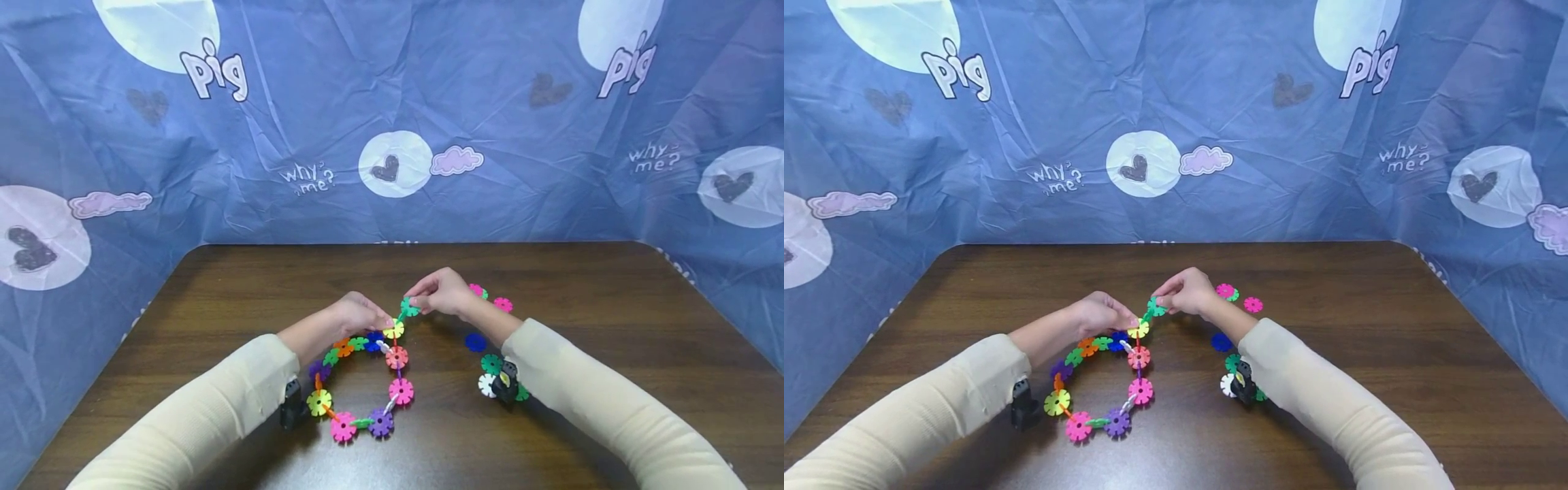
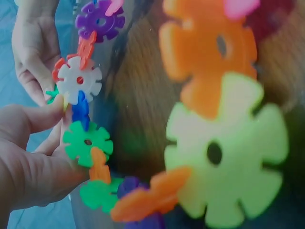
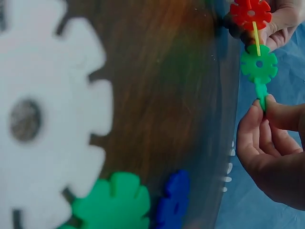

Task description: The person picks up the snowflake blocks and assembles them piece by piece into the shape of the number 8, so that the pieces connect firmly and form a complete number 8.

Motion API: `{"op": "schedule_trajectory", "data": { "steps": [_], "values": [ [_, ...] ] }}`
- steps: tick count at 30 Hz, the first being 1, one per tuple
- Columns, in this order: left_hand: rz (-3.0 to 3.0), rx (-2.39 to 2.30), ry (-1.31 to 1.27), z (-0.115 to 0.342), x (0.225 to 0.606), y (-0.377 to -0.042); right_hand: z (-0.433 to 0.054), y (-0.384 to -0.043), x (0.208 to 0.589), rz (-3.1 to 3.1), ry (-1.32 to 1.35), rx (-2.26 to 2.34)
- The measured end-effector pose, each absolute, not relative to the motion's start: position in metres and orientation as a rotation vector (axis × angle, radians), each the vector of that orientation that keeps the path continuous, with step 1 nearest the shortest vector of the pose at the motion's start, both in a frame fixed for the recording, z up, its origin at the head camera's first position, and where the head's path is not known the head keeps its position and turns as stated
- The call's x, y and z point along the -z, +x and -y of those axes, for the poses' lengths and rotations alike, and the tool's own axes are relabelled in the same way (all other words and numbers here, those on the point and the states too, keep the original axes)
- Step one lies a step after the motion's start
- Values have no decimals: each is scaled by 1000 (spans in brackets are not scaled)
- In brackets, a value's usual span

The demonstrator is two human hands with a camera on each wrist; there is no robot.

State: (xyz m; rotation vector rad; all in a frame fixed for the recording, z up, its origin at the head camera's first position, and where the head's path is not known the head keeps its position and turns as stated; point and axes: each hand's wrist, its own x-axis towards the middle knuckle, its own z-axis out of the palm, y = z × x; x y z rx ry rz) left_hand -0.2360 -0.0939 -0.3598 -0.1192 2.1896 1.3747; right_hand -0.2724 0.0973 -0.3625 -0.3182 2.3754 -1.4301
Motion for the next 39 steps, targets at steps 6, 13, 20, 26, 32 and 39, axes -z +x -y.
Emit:
{"op": "schedule_trajectory", "data": {
  "steps": [6,13,20,26,32,39],
  "values": [
    [-2256,-1377,-213,85,359,-232,-97,-273,361,-2276,-155,1462],
    [-2285,-1408,-228,84,360,-231,-94,-270,358,-2320,-182,1409],
    [-2285,-1385,-213,93,353,-230,-96,-269,353,-2255,-153,1524],
    [-2295,-1372,-182,101,349,-224,-96,-273,354,-2064,-52,1658],
    [-2339,-1345,-164,104,353,-219,-92,-271,356,-1953,15,1693],
    [-2287,-1517,-185,101,352,-233,-88,-271,360,-1887,50,1733]
  ]
}}
